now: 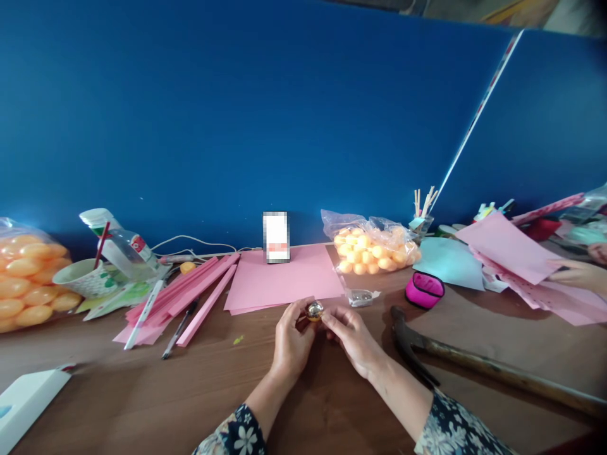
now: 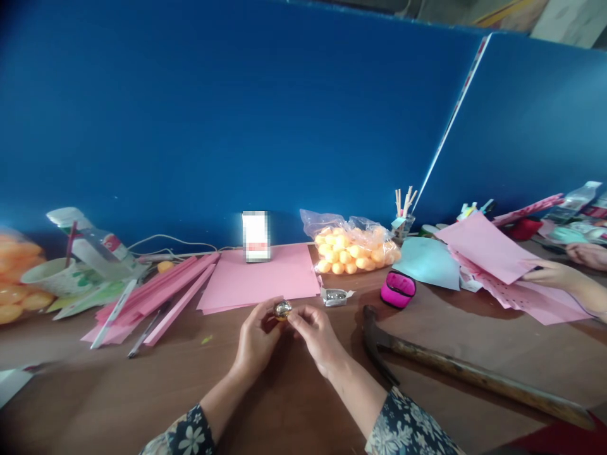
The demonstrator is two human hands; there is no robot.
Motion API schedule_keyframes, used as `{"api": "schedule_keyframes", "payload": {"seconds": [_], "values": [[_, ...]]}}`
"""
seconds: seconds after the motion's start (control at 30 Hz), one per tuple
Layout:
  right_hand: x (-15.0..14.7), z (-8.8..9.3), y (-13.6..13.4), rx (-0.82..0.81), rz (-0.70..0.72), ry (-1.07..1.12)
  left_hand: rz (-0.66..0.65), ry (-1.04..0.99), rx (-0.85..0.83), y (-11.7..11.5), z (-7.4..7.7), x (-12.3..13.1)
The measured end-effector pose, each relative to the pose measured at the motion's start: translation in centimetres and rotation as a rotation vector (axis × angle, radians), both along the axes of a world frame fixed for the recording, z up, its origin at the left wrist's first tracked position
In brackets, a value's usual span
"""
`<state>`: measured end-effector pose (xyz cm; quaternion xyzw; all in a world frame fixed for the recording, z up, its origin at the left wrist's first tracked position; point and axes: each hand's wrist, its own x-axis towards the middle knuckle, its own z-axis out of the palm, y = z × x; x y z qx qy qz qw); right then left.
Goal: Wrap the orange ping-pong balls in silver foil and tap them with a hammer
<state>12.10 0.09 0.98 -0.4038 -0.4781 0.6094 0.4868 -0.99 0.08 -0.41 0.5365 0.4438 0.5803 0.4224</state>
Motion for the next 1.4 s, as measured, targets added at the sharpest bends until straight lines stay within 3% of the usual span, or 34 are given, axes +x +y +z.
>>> {"api": "schedule_keyframes", "payload": {"seconds": [1.4], "values": [[0.16, 0.44, -0.07, -0.043, 0.024, 0.022, -0.019, -0.023, -0.02, 0.05, -0.05, -0.03]]}}
